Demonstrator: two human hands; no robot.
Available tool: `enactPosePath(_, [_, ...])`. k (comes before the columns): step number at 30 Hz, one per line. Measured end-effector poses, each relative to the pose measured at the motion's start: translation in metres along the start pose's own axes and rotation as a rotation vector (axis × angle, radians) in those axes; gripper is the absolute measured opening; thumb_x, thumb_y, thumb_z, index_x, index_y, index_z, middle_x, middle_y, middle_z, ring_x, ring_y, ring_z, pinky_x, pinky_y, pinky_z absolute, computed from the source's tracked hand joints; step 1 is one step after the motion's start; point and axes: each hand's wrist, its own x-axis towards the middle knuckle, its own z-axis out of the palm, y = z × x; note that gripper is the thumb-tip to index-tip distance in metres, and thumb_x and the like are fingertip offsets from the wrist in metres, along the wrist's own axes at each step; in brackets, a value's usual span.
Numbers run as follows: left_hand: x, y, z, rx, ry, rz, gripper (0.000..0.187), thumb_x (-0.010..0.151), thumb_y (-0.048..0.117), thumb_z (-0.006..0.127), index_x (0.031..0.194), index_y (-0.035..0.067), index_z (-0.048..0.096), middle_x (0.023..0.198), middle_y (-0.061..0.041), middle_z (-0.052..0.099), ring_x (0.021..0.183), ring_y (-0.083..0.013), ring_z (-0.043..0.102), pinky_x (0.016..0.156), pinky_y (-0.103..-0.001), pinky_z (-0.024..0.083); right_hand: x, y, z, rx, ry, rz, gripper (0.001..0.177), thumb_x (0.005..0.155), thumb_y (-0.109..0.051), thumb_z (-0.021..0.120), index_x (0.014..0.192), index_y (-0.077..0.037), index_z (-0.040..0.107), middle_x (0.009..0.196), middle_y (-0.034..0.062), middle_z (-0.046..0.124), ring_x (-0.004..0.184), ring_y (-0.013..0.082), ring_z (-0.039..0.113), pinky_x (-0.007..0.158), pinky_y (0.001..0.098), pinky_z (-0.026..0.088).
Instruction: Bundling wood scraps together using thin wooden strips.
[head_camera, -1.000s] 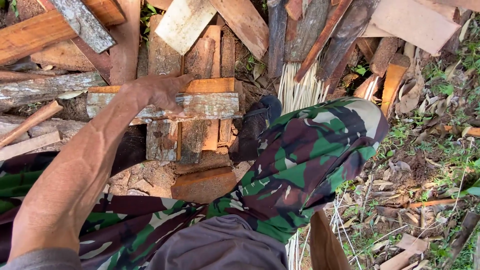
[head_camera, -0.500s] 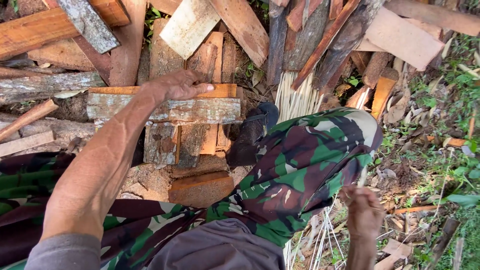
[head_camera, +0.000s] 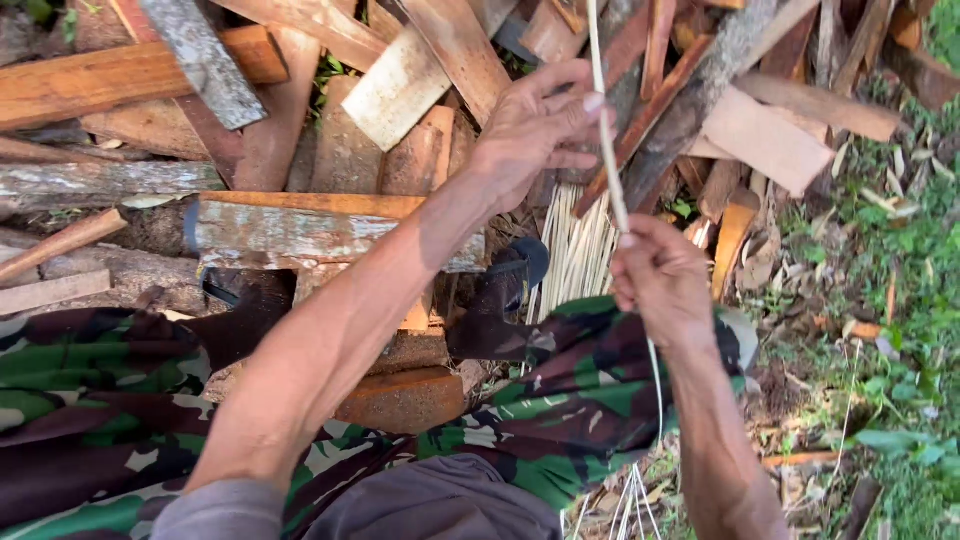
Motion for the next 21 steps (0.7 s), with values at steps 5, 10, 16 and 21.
enactPosePath(5, [0.014,-0.007,-0.029,0.211,0.299,-0.091,0.012,0.095,0.003,0.067,0.106,0.005,0.074,0.071,-0.010,0.069,0.060,-0.0220,0.070,0.055,-0.037,0.069,0.006,0.029,0.021,-0.084,-0.079,0.105,0.033,0.098,-0.004,0.059,0.130,-0.006,0.066,0.071,0.0047,0.064,0.046,0.0078,0.048,0.038,0.0220,0.042])
enactPosePath(10, [0.011,-0.006,-0.070,0.306,-0.202,0.055,0.029,0.098,0.009,0.074,0.126,0.011,0.070,0.096,-0.016,0.078,0.080,-0.0259,0.080,0.062,-0.027,0.072,-0.048,0.023,-0.074,0.058,-0.326,-0.036,0.036,0.099,-0.009,0.063,0.134,-0.012,0.066,0.072,-0.0044,0.061,0.052,0.0043,0.045,0.040,0.0144,0.033])
enactPosePath(16, [-0.042,0.010,-0.089,1.737,-0.317,-0.484,0.063,0.104,0.039,0.054,0.159,0.016,0.035,0.154,-0.019,0.045,0.039,-0.0146,0.034,0.068,-0.048,0.055,-0.096,0.110,-0.245,-0.963,0.461,-0.342,0.021,0.120,0.014,0.062,0.137,0.021,0.074,0.086,0.0130,0.059,0.065,0.0165,0.040,0.057,0.0293,0.031])
enactPosePath(21, [-0.071,0.004,-0.152,1.671,-0.295,-0.404,0.049,0.111,0.025,0.051,0.157,0.007,0.048,0.068,-0.008,0.049,0.041,-0.0154,0.033,0.031,-0.028,0.033,-0.092,0.330,-0.289,-0.831,0.364,-0.305,0.021,0.113,-0.005,0.045,0.096,0.001,0.057,0.056,-0.0053,0.038,0.037,0.0071,0.031,0.028,0.0245,0.021])
